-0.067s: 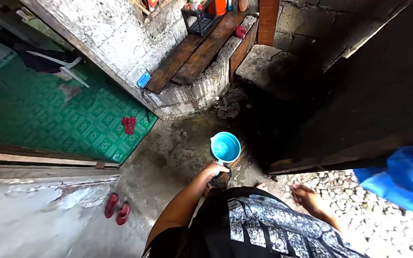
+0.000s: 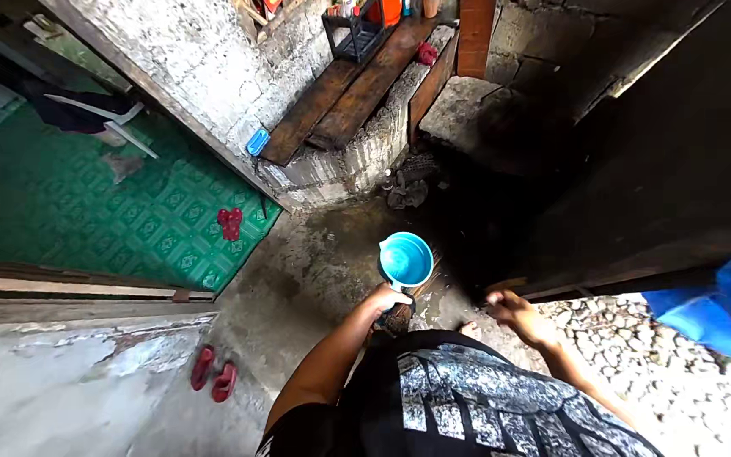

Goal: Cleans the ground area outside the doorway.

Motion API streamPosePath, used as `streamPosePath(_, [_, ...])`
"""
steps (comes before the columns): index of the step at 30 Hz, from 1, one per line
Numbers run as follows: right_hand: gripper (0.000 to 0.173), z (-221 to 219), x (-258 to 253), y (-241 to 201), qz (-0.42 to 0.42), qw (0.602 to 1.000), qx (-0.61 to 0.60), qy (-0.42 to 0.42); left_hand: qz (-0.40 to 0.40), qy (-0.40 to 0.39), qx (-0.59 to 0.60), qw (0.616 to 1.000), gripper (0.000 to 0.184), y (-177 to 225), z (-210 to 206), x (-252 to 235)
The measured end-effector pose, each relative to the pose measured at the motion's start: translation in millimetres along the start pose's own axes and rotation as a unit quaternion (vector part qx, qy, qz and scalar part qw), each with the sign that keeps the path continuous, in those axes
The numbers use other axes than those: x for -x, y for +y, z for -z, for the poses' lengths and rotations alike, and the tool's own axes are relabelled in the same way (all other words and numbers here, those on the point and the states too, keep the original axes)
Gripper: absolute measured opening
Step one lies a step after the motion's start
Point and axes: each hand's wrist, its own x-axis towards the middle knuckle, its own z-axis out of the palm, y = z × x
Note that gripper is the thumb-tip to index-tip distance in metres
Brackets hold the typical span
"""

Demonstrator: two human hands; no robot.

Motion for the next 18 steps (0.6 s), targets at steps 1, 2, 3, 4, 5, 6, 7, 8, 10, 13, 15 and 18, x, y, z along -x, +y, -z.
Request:
streamPosePath(1, [0.036,-32.5,-16.8,-35.2,0.044,0.997,0.06,-0.037,-0.006,-0.007,-0.004,1.0,0.056,-3.8,8.7,1.8])
streamPosePath(2, [0.032,-64.6,-33.4,-63.8,0.085,0.987,0.12,-0.064,-0.012,-0.014,-0.01,1.0,0.056,-7.8,16.9,3.2])
streamPosePath(3, [0.029,-96.5,-49.7,-84.8,0.117,0.974,0.174,-0.086,-0.017,-0.024,-0.014,0.999,0.056,-12.2,24.5,5.0])
streamPosePath(4, [0.027,-127.2,-66.4,-98.9,0.14,0.959,0.222,-0.106,-0.021,-0.031,-0.019,0.999,0.056,-16.3,32.2,7.1])
streamPosePath(5, [0.028,-154.6,-84.6,-107.1,0.155,0.941,0.27,-0.131,-0.025,-0.039,-0.024,0.999,0.056,-19.5,40.1,9.1])
streamPosePath(6, [0.031,-177.6,-103.8,-111.4,0.165,0.917,0.326,-0.158,-0.028,-0.044,-0.029,0.998,0.056,-21.7,48.3,11.5])
streamPosePath(7, [0.033,-196.3,-122.6,-113.3,0.162,0.887,0.393,-0.183,-0.029,-0.046,-0.032,0.998,0.055,-23.1,56.2,14.5])
streamPosePath(8, [0.035,-211.3,-139.9,-113.7,0.141,0.854,0.461,-0.196,-0.032,-0.046,-0.031,0.998,0.054,-24.6,64.1,17.1])
streamPosePath(10, [0.042,-235.4,-160.3,-115.7,0.071,0.806,0.554,-0.194,-0.037,-0.045,-0.019,0.998,0.053,-28.2,77.6,19.4])
streamPosePath(13, [0.034,-271.8,-172.5,-113.9,0.052,0.772,0.575,-0.265,-0.03,-0.042,0.003,0.999,0.054,-34.8,96.1,20.4])
streamPosePath(15, [0.029,-285.7,-179.6,-119.7,0.061,0.785,0.545,-0.29,-0.027,-0.036,0.03,0.999,0.054,-35.9,108.2,19.2])
streamPosePath(18, [0.044,-296.7,-190.0,-130.6,0.021,0.803,0.564,-0.193,-0.024,-0.029,0.041,0.998,0.055,-33.7,123.5,12.6])
